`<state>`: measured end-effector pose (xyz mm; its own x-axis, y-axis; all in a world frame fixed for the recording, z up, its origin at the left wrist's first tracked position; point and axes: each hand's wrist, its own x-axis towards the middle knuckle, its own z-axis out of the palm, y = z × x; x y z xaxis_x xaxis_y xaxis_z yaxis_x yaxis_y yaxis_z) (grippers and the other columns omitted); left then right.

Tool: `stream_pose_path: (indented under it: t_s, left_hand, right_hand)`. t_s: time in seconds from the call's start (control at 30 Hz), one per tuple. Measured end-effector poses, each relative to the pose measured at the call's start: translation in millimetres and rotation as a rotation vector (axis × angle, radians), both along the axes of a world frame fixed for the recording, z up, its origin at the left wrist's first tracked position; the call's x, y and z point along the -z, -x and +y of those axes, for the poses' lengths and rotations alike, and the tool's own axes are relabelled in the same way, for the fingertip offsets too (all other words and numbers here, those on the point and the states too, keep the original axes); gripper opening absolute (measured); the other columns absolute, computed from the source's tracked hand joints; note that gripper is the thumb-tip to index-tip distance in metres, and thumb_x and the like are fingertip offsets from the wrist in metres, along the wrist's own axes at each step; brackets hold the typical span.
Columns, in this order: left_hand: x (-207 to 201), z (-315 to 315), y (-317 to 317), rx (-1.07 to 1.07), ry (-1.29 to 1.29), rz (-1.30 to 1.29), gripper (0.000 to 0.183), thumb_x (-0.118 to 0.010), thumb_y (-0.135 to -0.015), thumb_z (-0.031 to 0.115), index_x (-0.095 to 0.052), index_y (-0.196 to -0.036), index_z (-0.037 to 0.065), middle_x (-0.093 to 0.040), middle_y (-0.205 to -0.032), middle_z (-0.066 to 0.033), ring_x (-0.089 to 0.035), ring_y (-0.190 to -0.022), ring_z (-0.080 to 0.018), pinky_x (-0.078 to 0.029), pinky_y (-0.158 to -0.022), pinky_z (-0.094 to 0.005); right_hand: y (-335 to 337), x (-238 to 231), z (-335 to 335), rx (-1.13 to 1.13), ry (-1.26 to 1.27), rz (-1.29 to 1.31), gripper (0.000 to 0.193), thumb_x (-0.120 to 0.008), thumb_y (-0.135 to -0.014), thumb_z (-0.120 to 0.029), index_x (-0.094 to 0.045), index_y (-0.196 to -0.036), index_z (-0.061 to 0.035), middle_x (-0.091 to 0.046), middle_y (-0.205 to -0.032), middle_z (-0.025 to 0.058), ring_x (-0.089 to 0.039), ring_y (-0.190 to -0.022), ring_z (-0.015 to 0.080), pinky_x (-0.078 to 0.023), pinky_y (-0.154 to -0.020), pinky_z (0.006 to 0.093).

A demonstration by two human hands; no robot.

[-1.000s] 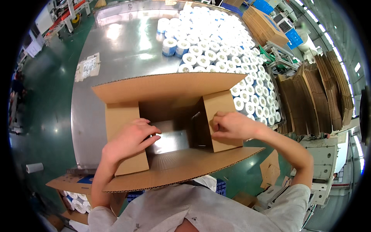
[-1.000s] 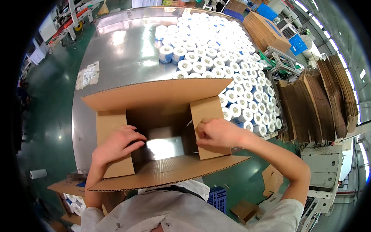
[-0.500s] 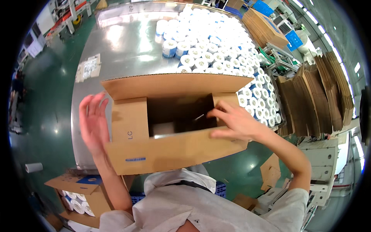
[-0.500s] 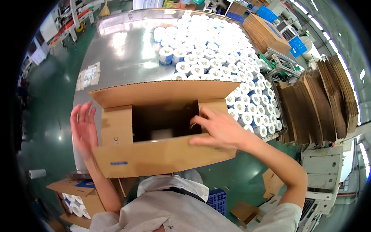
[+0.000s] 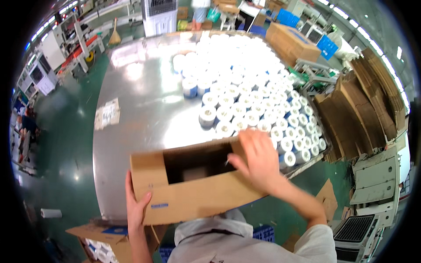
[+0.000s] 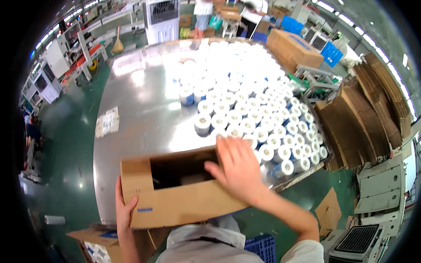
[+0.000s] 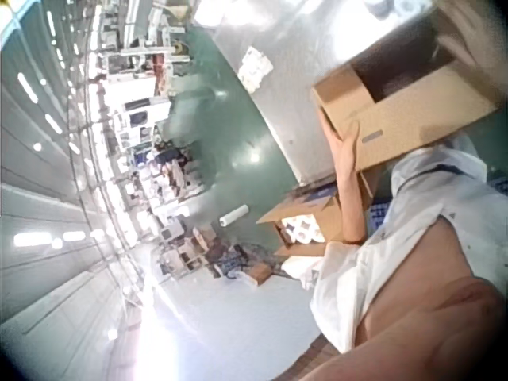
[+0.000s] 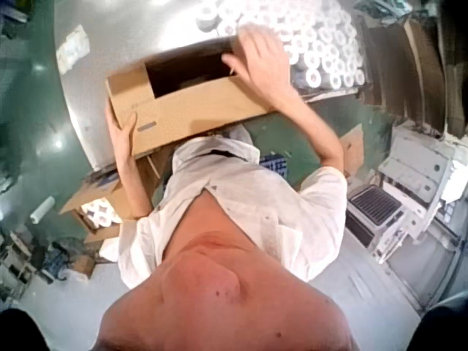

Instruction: The person assembles a cardboard box and packs multiple rolls of toilet paper into it from a large pile on a metal table. They arrange the rolls in rows, close the box, and repeat the process with a second box.

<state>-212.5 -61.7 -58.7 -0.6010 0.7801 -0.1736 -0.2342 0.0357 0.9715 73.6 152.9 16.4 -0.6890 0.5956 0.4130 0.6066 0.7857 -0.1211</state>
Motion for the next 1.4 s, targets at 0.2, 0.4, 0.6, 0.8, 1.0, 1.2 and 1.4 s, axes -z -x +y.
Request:
stream_pose_path:
  t_s: [0.2, 0.4, 0.6, 0.8, 1.0, 1.2, 1.4]
  left_hand:
    - [51, 5, 10, 0.118, -0.306, -0.317, 0.076, -0.062, -0.098, 0.031, -0.028, -0.159, 0.002, -0.040, -0.158, -0.0178, -0.043, -0.143, -0.0301, -0.038, -0.116, -0.0409]
    - [267, -9, 31, 0.305, 0.468, -0.334, 0.062, -0.047, -0.107, 0.049, -0.050, -0.144, -0.001, -0.060, -0.136, -0.0117, -0.056, -0.125, -0.0214, -0.045, -0.105, -0.0387]
    - [229, 2, -11, 0.135, 0.217, -0.571, 0.048, -0.056, -0.106, 0.040, -0.060, -0.135, 0.002, -0.067, -0.126, -0.0091, -0.059, -0.117, -0.0175, -0.046, -0.103, -0.0394]
    - [-40, -73, 33, -0.164, 0.205, -0.092, 0.059, -0.069, -0.096, 0.020, -0.049, -0.145, -0.006, -0.061, -0.134, -0.0190, -0.062, -0.118, -0.0314, -0.051, -0.101, -0.0431]
    - [-151, -91, 0, 0.008, 0.351, 0.222, 0.074, -0.066, -0.096, 0.013, -0.029, -0.158, -0.004, -0.045, -0.151, -0.0225, -0.050, -0.134, -0.0301, -0.042, -0.111, -0.0425]
    - [-128, 0, -85, 0.522, 0.337, 0.083, 0.071, -0.052, -0.100, 0.001, -0.017, -0.162, 0.006, -0.037, -0.159, -0.0131, -0.040, -0.143, -0.0217, -0.032, -0.118, -0.0369]
    - [-16, 111, -178, 0.831, 0.350, 0.199, 0.072, -0.053, -0.104, 0.014, -0.010, -0.160, 0.000, -0.031, -0.158, -0.0169, -0.032, -0.146, -0.0243, -0.027, -0.120, -0.0354]
  right_hand:
    - [-65, 30, -18, -0.133, 0.264, -0.262, 0.071, -0.051, -0.103, -0.051, -0.037, -0.156, -0.0058, -0.035, -0.162, 0.0196, -0.033, -0.150, 0.0347, -0.024, -0.125, 0.0467]
    - [-150, 42, 38, -0.042, 0.455, -0.149, 0.071, -0.046, -0.105, -0.045, -0.024, -0.162, -0.0089, -0.022, -0.168, 0.0190, -0.018, -0.157, 0.0319, -0.013, -0.127, 0.0494]
    - [-193, 34, 2, 0.105, 0.621, 0.143, 0.079, -0.039, -0.104, -0.052, -0.018, -0.162, -0.0012, -0.016, -0.167, 0.0258, -0.012, -0.157, 0.0379, -0.007, -0.127, 0.0474]
    - [-109, 43, -41, -0.173, 1.261, 0.923, 0.094, -0.041, -0.101, -0.066, -0.011, -0.164, -0.0036, -0.014, -0.170, 0.0118, -0.011, -0.157, 0.0241, -0.009, -0.126, 0.0393]
    - [-60, 133, -52, 0.118, 1.840, 0.926, 0.072, -0.052, -0.105, -0.044, -0.023, -0.161, -0.0092, -0.043, -0.156, 0.0106, -0.043, -0.141, 0.0204, -0.033, -0.117, 0.0372]
    - [-35, 246, -29, 0.342, 2.026, 0.667, 0.068, -0.052, -0.105, -0.045, -0.038, -0.153, -0.0005, -0.054, -0.145, 0.0118, -0.049, -0.136, 0.0205, -0.036, -0.114, 0.0370]
    - [-29, 151, 15, -0.104, 1.737, 0.857, 0.073, -0.050, -0.108, -0.042, -0.026, -0.159, 0.0038, -0.038, -0.161, 0.0136, -0.036, -0.147, 0.0204, -0.027, -0.121, 0.0334]
